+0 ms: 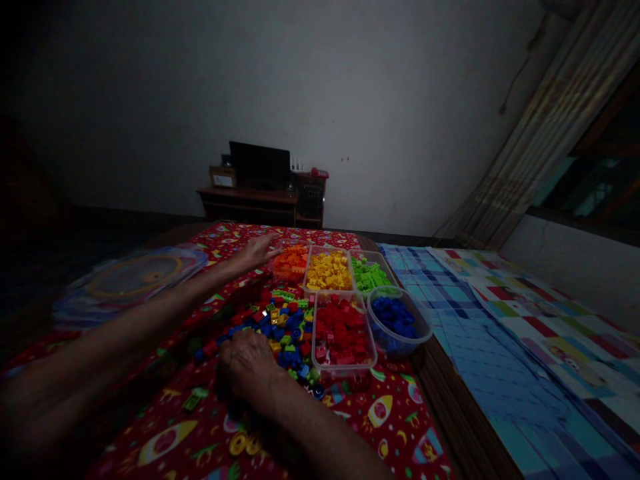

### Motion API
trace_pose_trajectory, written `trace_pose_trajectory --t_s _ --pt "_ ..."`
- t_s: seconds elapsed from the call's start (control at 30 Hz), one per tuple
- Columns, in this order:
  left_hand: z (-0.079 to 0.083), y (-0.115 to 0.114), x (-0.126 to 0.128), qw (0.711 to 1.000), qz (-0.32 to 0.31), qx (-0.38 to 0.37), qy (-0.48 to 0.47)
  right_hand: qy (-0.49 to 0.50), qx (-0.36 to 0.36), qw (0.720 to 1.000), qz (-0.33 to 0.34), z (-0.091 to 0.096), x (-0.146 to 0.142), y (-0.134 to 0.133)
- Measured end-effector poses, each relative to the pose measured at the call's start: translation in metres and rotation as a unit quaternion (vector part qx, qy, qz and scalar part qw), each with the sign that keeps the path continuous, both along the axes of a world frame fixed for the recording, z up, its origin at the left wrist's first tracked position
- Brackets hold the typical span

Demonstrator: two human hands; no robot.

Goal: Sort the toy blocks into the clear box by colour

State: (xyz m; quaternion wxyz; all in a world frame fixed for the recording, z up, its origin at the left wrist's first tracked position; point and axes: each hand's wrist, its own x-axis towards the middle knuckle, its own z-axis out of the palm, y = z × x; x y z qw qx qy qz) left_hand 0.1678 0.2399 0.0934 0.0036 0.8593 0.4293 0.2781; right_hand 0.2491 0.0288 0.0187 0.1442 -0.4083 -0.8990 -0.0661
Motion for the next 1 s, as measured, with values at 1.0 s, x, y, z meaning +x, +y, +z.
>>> trace_pose_trajectory --t_s 1.0 --pt "-0.055 -0.040 -0.014 0.965 -0.112 -0.186 0.146 0.002 0.016 1.000 -0.001 -0.011 -0.003 0.005"
